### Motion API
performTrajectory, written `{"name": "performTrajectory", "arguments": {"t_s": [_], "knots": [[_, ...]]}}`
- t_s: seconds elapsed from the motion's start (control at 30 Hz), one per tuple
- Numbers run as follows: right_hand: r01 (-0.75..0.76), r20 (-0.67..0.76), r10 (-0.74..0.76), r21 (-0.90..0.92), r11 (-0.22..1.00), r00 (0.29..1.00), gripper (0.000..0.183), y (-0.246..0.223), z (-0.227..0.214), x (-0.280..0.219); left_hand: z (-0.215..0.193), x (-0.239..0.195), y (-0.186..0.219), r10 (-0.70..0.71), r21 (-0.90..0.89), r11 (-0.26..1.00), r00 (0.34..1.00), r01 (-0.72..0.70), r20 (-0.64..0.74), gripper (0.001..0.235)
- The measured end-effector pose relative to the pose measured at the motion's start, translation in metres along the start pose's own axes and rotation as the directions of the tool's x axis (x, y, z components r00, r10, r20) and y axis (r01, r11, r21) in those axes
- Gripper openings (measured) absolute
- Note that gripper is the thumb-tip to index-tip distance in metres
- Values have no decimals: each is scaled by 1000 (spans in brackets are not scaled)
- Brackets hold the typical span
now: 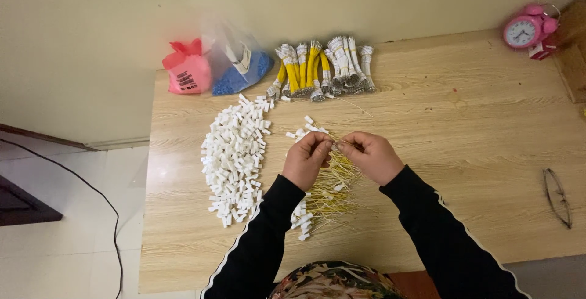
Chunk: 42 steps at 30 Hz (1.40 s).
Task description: The person sits at a table and repeatedly picks up small white plastic pieces and thin yellow sticks, inserting the sticks into the plastic pieces. The assembled items are placed on the table next to a pile of completed units.
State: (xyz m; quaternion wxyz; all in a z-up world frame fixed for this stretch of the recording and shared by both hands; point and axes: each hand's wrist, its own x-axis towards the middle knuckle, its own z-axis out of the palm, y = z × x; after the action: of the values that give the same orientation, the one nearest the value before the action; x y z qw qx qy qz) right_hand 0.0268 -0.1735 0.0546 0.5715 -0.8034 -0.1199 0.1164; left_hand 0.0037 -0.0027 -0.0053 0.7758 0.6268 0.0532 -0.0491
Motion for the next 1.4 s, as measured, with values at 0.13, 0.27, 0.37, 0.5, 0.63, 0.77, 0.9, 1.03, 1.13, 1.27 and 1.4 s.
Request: {"name": "performTrajectory", "arguments": {"t_s": [0.13,0.27,0.37,0.5,0.63,0.77,0.9,1.03,1.13,1.27,1.4], "knots": [[-19,-26,21,78,997,999,8,4,1,3,0,0,3,-21,-60,998,1000,21,5,13],[52,-103,-58,-56,997,993,6,-11,-2,2,-2,-3,16,-67,-217,974,997,58,-37,20],[124,-129,-156,-226,966,979,7,-8,-5,4,-3,-2,18,-108,-288,953,994,95,-32,19],[186,-140,-254,-376,908,957,8,-11,-3,5,-5,2,14,-183,-335,928,983,163,-28,19],[192,-141,-292,-482,855,946,8,-15,0,3,-4,4,16,-216,-367,911,976,189,-34,24],[218,-159,-330,-481,849,931,7,-16,0,4,-2,3,21,-253,-386,895,967,223,-28,26],[225,-131,-318,-465,856,939,6,-21,-1,4,-1,2,25,-280,-381,891,959,246,-34,26],[214,-147,-321,-486,847,936,5,-18,0,5,-2,4,25,-286,-397,883,958,250,-32,26],[232,-148,-330,-454,860,932,6,-17,0,5,-3,6,24,-288,-400,881,957,251,-34,28],[252,-128,-346,-466,848,929,5,-16,1,7,-3,6,22,-291,-382,887,956,260,-26,29],[224,-114,-321,-503,835,940,6,-14,5,6,2,2,24,-286,-344,903,958,259,-30,28]]}}
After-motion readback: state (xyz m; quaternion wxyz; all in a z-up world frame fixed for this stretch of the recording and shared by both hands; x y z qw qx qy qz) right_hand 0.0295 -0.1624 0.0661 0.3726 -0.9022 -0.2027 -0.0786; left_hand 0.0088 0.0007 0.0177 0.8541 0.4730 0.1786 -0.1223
